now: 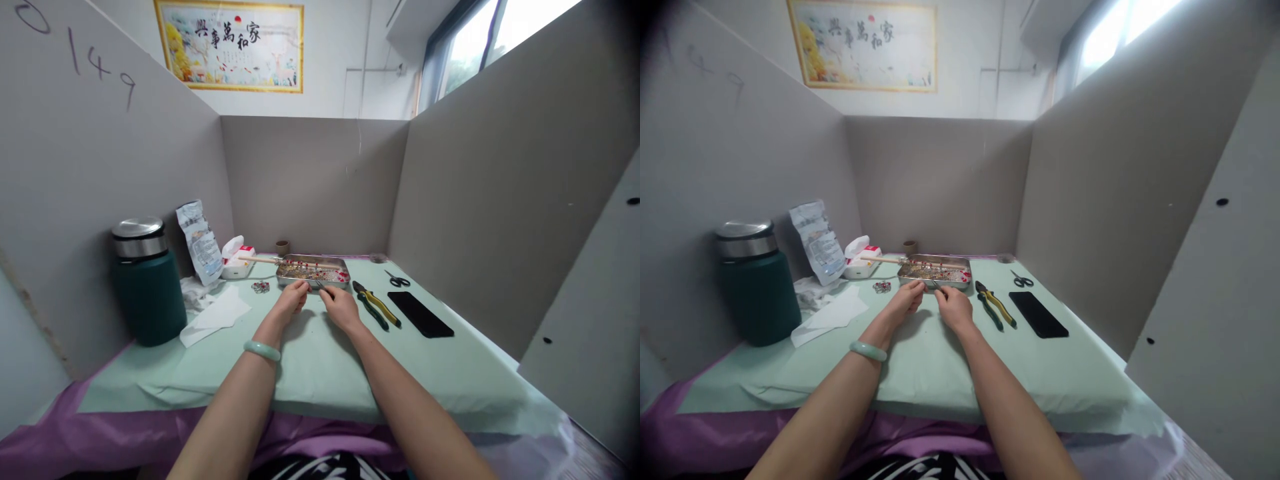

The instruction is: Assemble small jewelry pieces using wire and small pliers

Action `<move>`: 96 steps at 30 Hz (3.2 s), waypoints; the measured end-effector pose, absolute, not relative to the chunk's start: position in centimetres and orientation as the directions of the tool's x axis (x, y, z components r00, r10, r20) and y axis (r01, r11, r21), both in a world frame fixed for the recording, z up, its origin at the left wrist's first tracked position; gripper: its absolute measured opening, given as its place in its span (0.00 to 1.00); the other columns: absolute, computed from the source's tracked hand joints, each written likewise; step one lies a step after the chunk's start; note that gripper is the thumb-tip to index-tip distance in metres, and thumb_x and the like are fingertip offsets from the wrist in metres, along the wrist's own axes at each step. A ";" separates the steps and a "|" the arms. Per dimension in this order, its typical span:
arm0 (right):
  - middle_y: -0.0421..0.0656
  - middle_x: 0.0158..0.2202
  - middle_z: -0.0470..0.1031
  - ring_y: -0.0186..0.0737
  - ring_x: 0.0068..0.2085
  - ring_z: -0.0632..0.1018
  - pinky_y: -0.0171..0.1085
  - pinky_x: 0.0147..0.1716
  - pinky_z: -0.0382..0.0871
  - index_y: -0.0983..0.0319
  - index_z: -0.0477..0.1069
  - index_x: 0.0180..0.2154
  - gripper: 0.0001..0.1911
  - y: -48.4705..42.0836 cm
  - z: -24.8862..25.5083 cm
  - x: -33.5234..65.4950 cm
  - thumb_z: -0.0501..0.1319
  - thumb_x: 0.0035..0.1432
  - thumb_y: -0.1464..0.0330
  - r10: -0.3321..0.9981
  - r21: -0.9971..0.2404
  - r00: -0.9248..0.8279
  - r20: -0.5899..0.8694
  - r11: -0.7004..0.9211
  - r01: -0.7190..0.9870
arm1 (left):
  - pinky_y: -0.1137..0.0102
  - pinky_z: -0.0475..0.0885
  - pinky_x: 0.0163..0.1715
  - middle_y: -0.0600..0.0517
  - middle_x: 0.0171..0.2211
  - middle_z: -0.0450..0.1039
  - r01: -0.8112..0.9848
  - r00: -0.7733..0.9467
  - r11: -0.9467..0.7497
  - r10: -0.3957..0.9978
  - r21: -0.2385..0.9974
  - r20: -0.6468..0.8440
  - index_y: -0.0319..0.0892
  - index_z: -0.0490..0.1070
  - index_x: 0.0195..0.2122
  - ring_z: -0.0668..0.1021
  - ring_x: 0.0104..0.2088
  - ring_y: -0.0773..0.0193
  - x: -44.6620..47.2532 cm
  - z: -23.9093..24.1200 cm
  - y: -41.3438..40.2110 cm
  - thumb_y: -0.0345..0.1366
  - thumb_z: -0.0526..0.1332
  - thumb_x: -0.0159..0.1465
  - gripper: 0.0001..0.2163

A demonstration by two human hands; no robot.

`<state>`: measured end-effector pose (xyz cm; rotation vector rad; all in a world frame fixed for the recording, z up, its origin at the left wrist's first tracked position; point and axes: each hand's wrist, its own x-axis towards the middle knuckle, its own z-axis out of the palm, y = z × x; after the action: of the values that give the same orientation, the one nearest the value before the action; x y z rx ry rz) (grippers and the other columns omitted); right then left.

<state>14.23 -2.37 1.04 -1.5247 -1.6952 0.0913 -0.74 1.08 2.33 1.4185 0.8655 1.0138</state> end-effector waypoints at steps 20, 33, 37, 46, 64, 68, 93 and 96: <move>0.40 0.25 0.75 0.36 0.27 0.71 0.32 0.26 0.55 0.59 0.76 0.30 0.17 -2.1 0.8 14.4 0.52 0.57 0.59 0.874 -0.601 0.013 0.486 0.323 0.731 | 0.77 0.42 0.13 0.62 0.14 0.49 0.042 0.354 -0.147 0.927 0.988 0.123 0.42 0.64 0.31 0.51 0.13 0.75 -0.5 2.5 0.6 0.43 0.55 0.60 0.09; 0.39 0.25 0.75 0.36 0.27 0.71 0.32 0.26 0.56 0.59 0.76 0.31 0.17 -1.6 0.6 14.6 0.52 0.57 0.59 0.870 -0.617 0.028 0.491 0.325 0.717 | 0.77 0.44 0.14 0.61 0.15 0.48 0.066 0.348 -0.177 0.926 0.982 0.143 0.41 0.63 0.31 0.51 0.14 0.75 -0.5 2.2 0.8 0.41 0.53 0.60 0.09; 0.39 0.26 0.76 0.36 0.28 0.71 0.31 0.26 0.56 0.59 0.76 0.32 0.17 -1.5 0.4 14.6 0.52 0.57 0.59 0.873 -0.619 0.012 0.488 0.336 0.710 | 0.77 0.44 0.14 0.61 0.15 0.49 0.076 0.345 -0.172 0.929 0.982 0.136 0.41 0.64 0.31 0.51 0.14 0.75 -0.5 2.2 0.9 0.41 0.53 0.60 0.09; 0.39 0.24 0.74 0.35 0.27 0.70 0.31 0.25 0.55 0.60 0.76 0.31 0.18 -1.8 0.7 14.5 0.52 0.57 0.59 0.870 -0.606 0.022 0.492 0.324 0.726 | 0.77 0.44 0.14 0.61 0.14 0.49 0.099 0.336 -0.170 0.933 0.980 0.128 0.41 0.64 0.31 0.52 0.14 0.75 -0.5 2.3 0.8 0.41 0.53 0.60 0.09; 0.40 0.31 0.77 0.36 0.31 0.73 0.32 0.27 0.55 0.57 0.76 0.35 0.17 -2.6 1.0 14.1 0.51 0.60 0.58 0.852 -0.456 0.044 0.522 0.235 0.858 | 0.77 0.42 0.13 0.62 0.14 0.47 0.061 0.342 -0.108 0.936 0.992 0.081 0.42 0.61 0.29 0.50 0.12 0.76 -0.4 2.7 0.5 0.41 0.52 0.62 0.08; 0.41 0.34 0.76 0.36 0.33 0.74 0.32 0.29 0.56 0.56 0.75 0.38 0.16 -3.0 1.0 13.8 0.50 0.61 0.59 0.830 -0.340 0.043 0.556 0.180 0.923 | 0.76 0.41 0.13 0.62 0.14 0.47 0.066 0.311 -0.080 0.949 0.995 0.055 0.42 0.61 0.29 0.50 0.12 0.76 -0.2 2.6 0.6 0.40 0.53 0.61 0.08; 0.42 0.34 0.75 0.37 0.35 0.73 0.33 0.30 0.56 0.57 0.73 0.37 0.15 -3.4 1.1 13.3 0.50 0.62 0.60 0.788 -0.233 0.033 0.615 0.142 0.962 | 0.76 0.40 0.14 0.63 0.15 0.45 -0.122 0.379 0.016 0.925 0.992 0.032 0.41 0.60 0.30 0.48 0.12 0.76 -0.3 2.4 0.7 0.40 0.53 0.62 0.08; 0.43 0.34 0.75 0.37 0.35 0.72 0.33 0.30 0.56 0.58 0.73 0.36 0.15 -3.4 1.1 13.3 0.50 0.63 0.60 0.773 -0.214 0.029 0.633 0.139 0.967 | 0.76 0.39 0.14 0.63 0.15 0.45 -0.169 0.402 0.051 0.915 0.984 0.022 0.41 0.60 0.30 0.47 0.12 0.76 -0.4 2.2 0.9 0.41 0.53 0.62 0.09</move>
<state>13.27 -3.40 1.09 -1.6750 -1.7844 -0.3899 -0.39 0.89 2.18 1.2381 0.7853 0.9699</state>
